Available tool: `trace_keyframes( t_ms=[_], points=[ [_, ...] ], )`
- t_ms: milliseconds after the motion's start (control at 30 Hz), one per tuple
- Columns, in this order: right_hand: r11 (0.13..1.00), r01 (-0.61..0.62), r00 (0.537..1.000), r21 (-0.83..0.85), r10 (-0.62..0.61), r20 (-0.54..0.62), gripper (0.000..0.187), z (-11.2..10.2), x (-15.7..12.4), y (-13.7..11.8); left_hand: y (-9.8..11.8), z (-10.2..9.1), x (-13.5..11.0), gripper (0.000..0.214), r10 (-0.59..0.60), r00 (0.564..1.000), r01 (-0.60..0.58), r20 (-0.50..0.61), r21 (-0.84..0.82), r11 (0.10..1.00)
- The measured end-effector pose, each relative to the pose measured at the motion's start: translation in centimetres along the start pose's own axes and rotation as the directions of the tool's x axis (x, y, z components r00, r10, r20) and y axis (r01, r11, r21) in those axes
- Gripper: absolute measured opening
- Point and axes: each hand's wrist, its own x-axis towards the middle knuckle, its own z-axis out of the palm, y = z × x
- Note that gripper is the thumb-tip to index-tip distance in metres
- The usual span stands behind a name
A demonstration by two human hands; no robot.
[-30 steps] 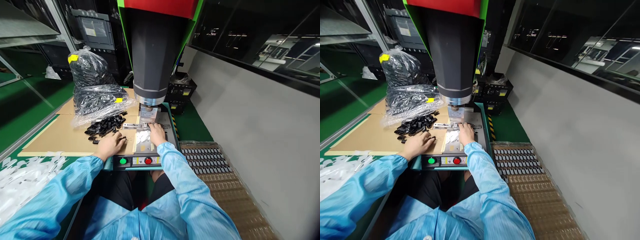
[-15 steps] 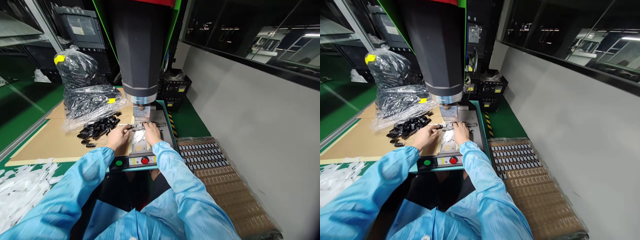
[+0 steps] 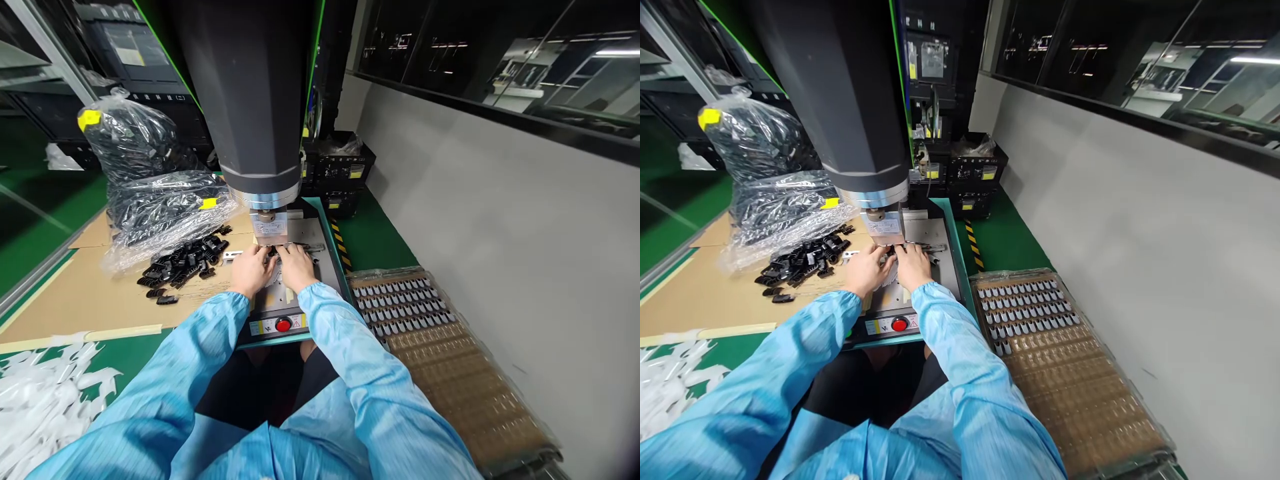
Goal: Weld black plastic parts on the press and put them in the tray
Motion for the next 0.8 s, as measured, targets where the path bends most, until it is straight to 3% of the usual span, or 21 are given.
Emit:
trace_keyframes(
  t_ms=[167,300,400,533,667,733,800],
  points=[
    [1.000,-0.004,1.000,0.005,0.004,0.005,0.050,0.0,0.0,0.0,0.9,-1.1,0.2,0.045,0.076,0.988,-0.096,0.135,0.143,0.985],
    [1.000,0.002,1.000,-0.005,-0.002,-0.006,0.049,-0.1,0.1,-0.2,0.7,-2.0,0.6,0.046,0.062,0.974,-0.086,0.220,0.099,0.991],
    [1.000,0.031,0.999,0.001,-0.031,-0.033,0.052,-0.5,-0.4,-0.1,-0.3,-2.6,0.6,0.059,0.028,0.967,-0.037,0.255,0.029,0.999],
    [0.998,0.010,0.993,0.063,-0.003,-0.121,0.055,-1.5,-3.1,1.9,-3.6,-3.4,-1.6,0.078,-0.022,0.968,0.055,0.250,-0.125,0.991],
    [0.985,0.033,0.993,0.168,-0.014,-0.113,0.058,-2.5,-8.2,6.8,-8.7,-3.4,-6.6,0.090,0.058,0.925,-0.008,0.376,-0.132,0.991],
    [0.980,0.054,0.997,0.189,-0.045,-0.055,0.075,-2.8,-10.9,9.3,-10.9,-2.8,-9.3,0.099,0.110,0.885,-0.074,0.452,-0.096,0.993],
    [0.983,0.054,0.998,0.177,-0.060,0.028,0.096,-2.8,-13.2,11.0,-12.2,-2.0,-11.3,0.106,0.146,0.878,-0.135,0.456,-0.057,0.989]
  ],
)
